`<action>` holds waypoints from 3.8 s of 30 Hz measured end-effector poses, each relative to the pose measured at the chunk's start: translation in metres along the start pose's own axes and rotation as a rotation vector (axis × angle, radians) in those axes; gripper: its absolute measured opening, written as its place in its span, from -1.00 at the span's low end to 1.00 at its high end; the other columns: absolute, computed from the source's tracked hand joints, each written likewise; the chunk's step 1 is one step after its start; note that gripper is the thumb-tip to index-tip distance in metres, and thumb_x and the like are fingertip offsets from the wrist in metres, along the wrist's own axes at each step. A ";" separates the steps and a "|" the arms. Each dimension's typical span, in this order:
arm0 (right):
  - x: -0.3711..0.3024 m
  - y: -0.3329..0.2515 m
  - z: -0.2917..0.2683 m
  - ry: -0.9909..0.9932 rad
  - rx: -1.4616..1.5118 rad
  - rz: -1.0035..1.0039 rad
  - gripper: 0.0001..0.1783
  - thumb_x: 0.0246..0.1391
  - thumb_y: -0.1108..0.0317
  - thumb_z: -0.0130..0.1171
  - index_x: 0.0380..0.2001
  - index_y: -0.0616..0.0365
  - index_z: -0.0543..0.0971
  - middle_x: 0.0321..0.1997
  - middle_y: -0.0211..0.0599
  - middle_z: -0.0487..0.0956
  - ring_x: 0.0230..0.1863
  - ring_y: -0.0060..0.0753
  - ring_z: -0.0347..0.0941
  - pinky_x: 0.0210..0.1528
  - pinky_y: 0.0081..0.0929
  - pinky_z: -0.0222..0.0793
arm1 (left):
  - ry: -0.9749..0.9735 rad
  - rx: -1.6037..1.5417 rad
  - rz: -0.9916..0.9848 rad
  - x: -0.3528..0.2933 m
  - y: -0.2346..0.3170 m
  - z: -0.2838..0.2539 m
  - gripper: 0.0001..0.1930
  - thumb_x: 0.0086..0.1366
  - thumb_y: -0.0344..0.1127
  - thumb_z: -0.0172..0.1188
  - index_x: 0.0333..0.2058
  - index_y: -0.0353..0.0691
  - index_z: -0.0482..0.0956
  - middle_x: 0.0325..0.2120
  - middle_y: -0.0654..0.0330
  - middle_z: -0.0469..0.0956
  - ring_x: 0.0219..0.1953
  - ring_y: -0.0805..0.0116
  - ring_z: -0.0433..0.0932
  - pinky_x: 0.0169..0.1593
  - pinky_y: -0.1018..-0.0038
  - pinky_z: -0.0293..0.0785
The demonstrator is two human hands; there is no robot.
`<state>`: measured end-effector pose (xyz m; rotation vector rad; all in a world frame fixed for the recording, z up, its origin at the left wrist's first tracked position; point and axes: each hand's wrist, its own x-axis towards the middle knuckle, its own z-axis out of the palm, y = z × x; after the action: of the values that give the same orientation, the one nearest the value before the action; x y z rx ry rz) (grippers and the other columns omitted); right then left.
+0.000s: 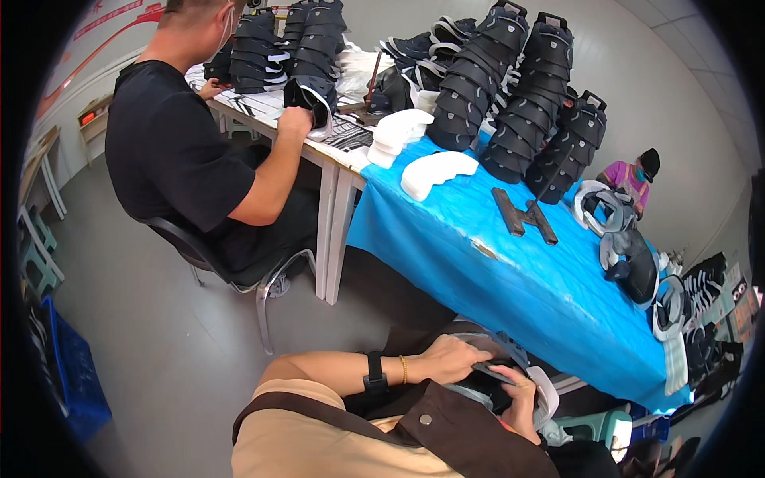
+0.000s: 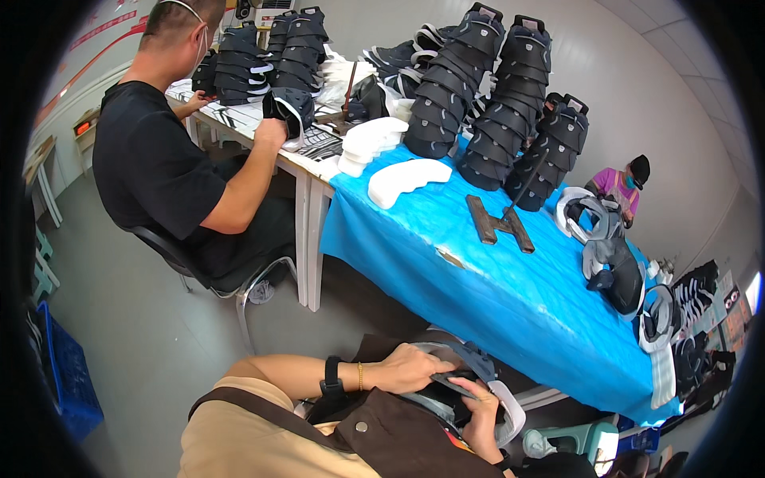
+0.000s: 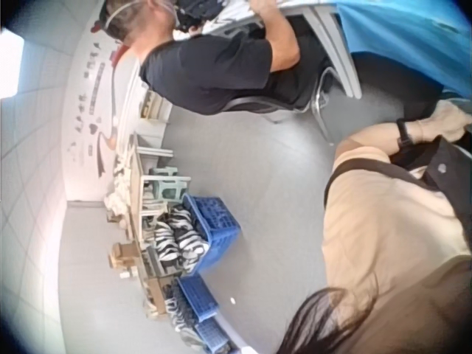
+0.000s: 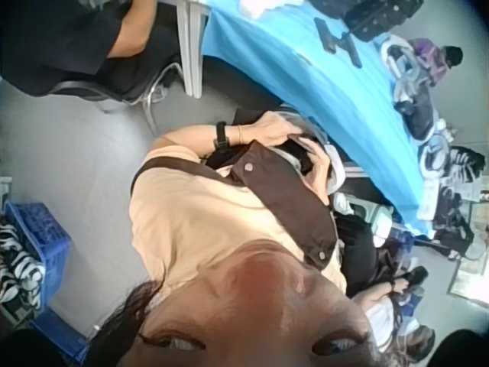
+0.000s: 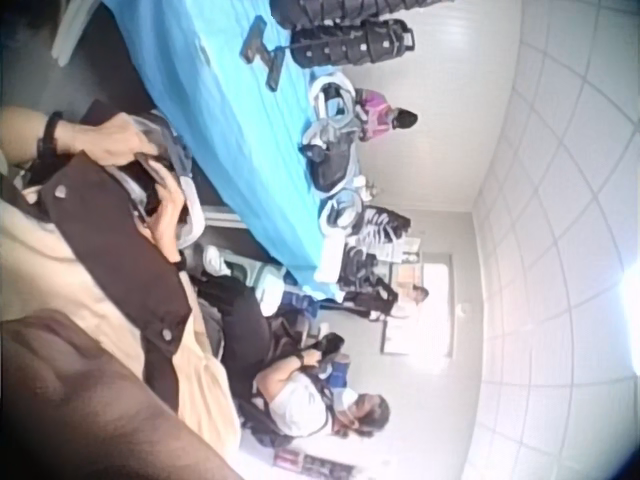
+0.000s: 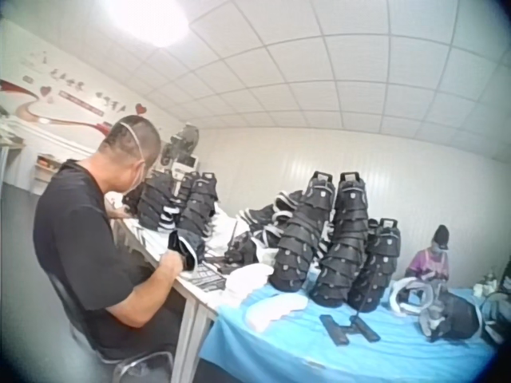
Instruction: Inspecting and preparing shoe upper components for assembly.
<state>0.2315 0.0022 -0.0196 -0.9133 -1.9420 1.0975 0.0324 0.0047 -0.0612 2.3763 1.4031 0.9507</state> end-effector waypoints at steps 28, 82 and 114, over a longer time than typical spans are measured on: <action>-0.004 -0.002 -0.007 -0.089 0.253 0.200 -0.95 -0.19 0.55 -0.05 -0.64 0.20 0.39 -0.54 -0.49 0.33 -0.40 -0.63 0.17 -0.31 -0.67 0.01 | 0.146 -0.138 -0.194 -0.016 0.011 -0.010 -0.45 -0.07 -0.38 0.11 0.01 -0.06 0.37 -0.37 0.05 0.56 -0.37 0.01 0.55 -0.32 0.23 0.48; 0.012 -0.016 0.001 -0.315 -0.292 -0.041 -0.73 0.13 0.29 0.05 -0.39 0.36 0.50 -0.37 -0.17 0.50 -0.39 -0.30 0.47 -0.30 -0.44 0.44 | 0.430 -0.233 -0.070 -0.001 0.024 -0.005 -0.90 0.00 -0.49 0.31 -0.45 -0.26 0.61 -0.66 0.22 0.40 -0.70 0.38 0.40 -0.61 0.51 0.31; 0.074 0.034 0.003 0.108 0.936 0.774 -0.55 0.19 -0.04 -0.08 -0.34 0.21 0.37 -0.42 -0.23 0.45 -0.42 -0.37 0.44 -0.36 -0.44 0.42 | 0.175 -0.267 -0.415 -0.005 -0.019 -0.009 -0.35 0.20 -0.02 0.13 0.06 -0.48 0.28 0.02 -0.23 0.35 0.09 -0.12 0.27 0.14 0.19 0.22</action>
<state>0.1997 0.0762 -0.0333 -1.1182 -0.7397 2.0671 0.0120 0.0085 -0.0658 1.7549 1.6269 1.1573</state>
